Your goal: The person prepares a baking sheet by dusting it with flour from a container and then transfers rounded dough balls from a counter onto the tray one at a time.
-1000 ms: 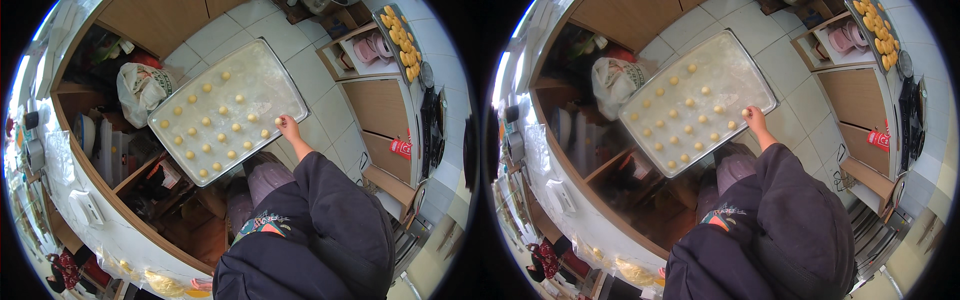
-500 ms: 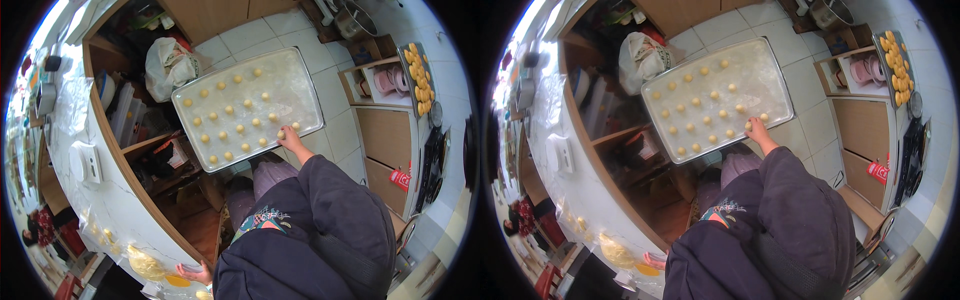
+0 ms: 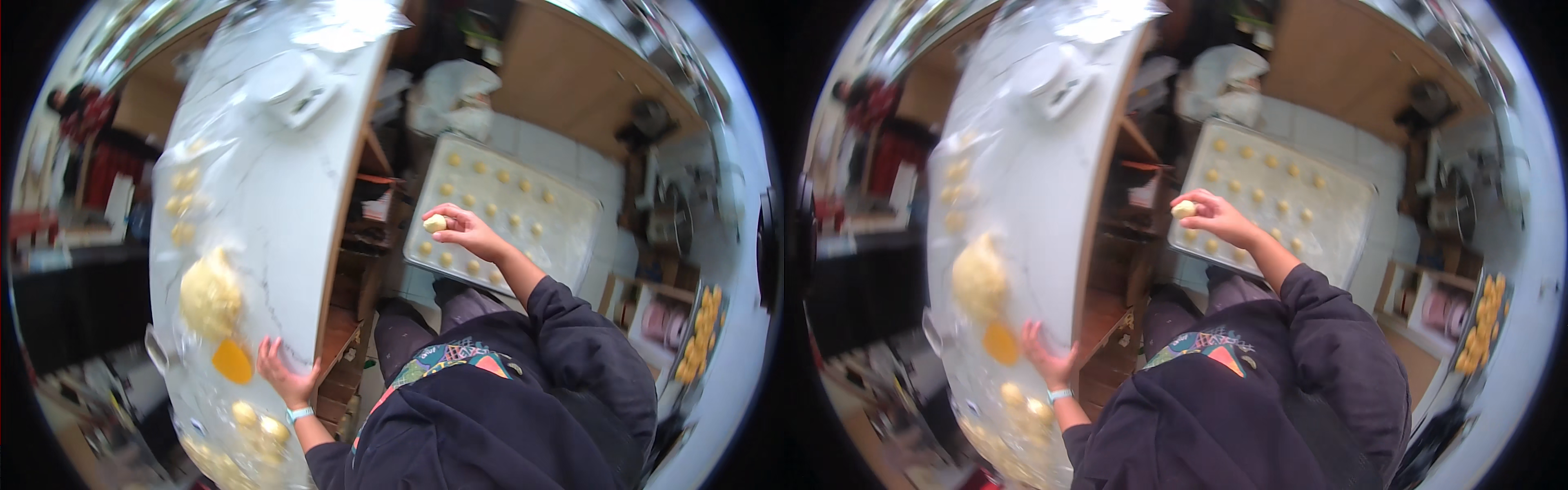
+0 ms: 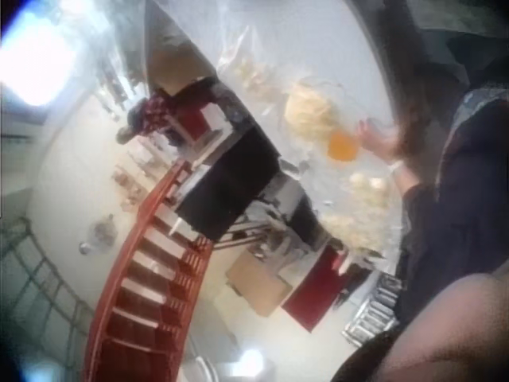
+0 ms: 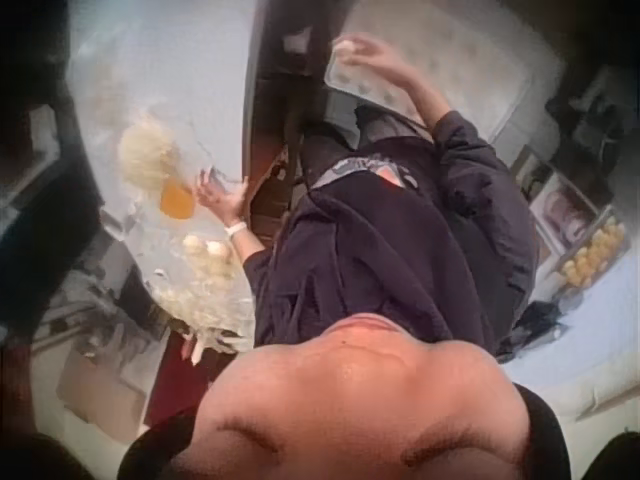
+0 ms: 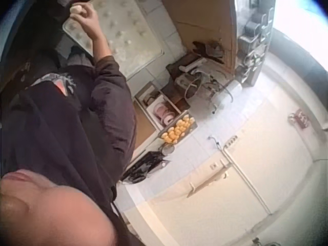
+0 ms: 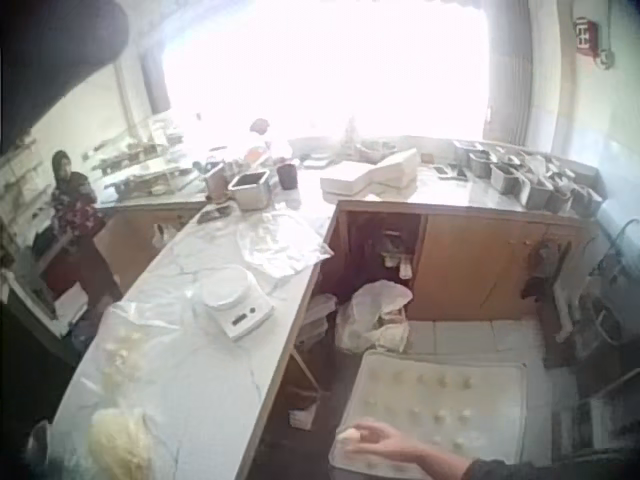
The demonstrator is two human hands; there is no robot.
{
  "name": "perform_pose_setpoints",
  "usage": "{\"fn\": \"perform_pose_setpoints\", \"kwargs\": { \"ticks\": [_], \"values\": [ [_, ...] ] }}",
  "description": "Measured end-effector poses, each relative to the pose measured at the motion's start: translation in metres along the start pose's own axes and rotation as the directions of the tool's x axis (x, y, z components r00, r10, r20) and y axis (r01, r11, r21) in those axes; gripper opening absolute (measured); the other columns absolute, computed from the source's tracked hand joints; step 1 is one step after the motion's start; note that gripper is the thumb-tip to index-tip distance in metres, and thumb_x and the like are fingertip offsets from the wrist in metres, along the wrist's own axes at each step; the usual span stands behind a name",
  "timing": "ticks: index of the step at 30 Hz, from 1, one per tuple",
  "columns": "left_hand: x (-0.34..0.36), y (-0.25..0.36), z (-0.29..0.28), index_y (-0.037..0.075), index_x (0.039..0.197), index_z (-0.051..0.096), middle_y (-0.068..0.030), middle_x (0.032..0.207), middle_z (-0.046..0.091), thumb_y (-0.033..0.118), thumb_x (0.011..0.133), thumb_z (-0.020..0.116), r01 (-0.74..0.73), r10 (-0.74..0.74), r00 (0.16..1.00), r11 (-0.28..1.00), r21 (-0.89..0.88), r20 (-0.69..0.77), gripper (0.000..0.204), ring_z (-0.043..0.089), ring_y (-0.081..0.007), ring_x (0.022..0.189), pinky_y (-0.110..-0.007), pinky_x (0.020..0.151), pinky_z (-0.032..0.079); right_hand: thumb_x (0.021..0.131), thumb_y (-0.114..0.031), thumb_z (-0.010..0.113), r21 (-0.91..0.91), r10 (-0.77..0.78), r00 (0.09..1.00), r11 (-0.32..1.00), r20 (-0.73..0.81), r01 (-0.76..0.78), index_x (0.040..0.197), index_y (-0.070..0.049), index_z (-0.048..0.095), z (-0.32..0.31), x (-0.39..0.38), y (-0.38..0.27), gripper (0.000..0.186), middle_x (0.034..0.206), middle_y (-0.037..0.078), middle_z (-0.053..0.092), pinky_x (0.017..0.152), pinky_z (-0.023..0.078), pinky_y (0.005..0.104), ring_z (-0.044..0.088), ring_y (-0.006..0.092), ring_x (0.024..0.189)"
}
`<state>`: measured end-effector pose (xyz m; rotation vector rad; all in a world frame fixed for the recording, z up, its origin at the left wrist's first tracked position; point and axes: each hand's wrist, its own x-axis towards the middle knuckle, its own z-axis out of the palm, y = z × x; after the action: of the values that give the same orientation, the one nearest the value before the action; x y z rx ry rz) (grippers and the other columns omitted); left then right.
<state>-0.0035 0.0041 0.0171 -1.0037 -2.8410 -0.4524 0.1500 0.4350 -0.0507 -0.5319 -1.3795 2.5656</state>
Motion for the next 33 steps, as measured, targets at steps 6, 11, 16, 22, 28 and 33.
{"fn": "perform_pose_setpoints", "kwargs": {
  "ticks": [6,11,16,22,28,33],
  "values": [
    [0.002,0.006,-0.011,0.012,0.126,0.051,-0.0114,0.138,0.047,0.045,0.055,0.081,0.082,-0.083,0.996,0.997,-0.011,-0.028,0.084,0.039,-0.0325,0.131,-0.050,0.109,0.027,0.088,-0.020,0.070,-0.724,-0.091,0.873,0.521,0.478,0.451,0.119,-0.009,0.054,0.184,0.084,-0.047,0.036,0.086,0.006,0.060,0.066,0.050,0.0271,0.061,0.0134,0.081],
    [-0.003,0.000,-0.016,0.018,0.123,0.054,-0.0060,0.138,0.048,0.044,0.053,0.082,0.180,-0.183,0.983,0.979,-0.096,-0.020,0.079,0.039,-0.0269,0.133,-0.047,0.112,0.026,0.086,-0.035,0.069,-0.691,-0.185,0.676,-0.022,0.713,0.723,0.098,-0.010,0.065,0.218,0.150,-0.003,0.028,0.103,0.010,0.059,0.086,0.046,0.0383,0.055,0.0283,0.097],
    [-0.008,-0.001,-0.010,0.019,0.123,0.055,-0.0047,0.139,0.046,0.045,0.052,0.081,0.156,-0.160,0.987,0.980,-0.121,-0.020,0.079,0.039,-0.0250,0.134,-0.047,0.113,0.025,0.088,-0.016,0.066,-0.592,0.086,0.854,0.755,0.514,0.280,0.099,-0.004,0.056,0.223,0.156,0.039,0.018,0.095,0.006,0.060,0.081,0.046,0.0277,0.056,0.0130,0.090],
    [-0.006,-0.006,-0.010,0.021,0.121,0.054,-0.0035,0.137,0.046,0.045,0.051,0.081,0.142,-0.149,0.988,0.977,-0.161,-0.029,0.079,0.038,-0.0239,0.134,-0.046,0.113,0.025,0.082,-0.013,0.064,-0.613,-0.114,0.609,0.001,0.785,0.790,0.092,-0.007,0.054,0.203,0.189,0.007,0.015,0.089,0.009,0.058,0.078,0.046,0.0410,0.056,0.0315,0.089],
    [-0.013,-0.010,-0.012,0.021,0.120,0.054,-0.0030,0.136,0.046,0.045,0.051,0.082,0.160,-0.168,0.985,0.974,-0.160,-0.036,0.078,0.038,-0.0236,0.134,-0.046,0.112,0.025,0.083,-0.010,0.059,-0.649,-0.001,0.669,0.244,0.743,0.721,0.092,-0.006,0.051,0.260,0.152,0.046,0.013,0.082,0.013,0.057,0.075,0.046,0.0410,0.057,0.0331,0.081],
    [-0.009,-0.007,-0.010,0.019,0.121,0.054,-0.0056,0.135,0.047,0.046,0.051,0.082,0.129,-0.136,0.990,0.980,-0.152,-0.033,0.080,0.039,-0.0267,0.132,-0.048,0.111,0.027,0.084,-0.010,0.058,-0.706,-0.119,0.732,0.199,0.671,0.680,0.091,-0.005,0.050,0.214,0.189,0.012,0.012,0.084,0.013,0.056,0.078,0.045,0.0415,0.057,0.0332,0.085]
  ]
}}
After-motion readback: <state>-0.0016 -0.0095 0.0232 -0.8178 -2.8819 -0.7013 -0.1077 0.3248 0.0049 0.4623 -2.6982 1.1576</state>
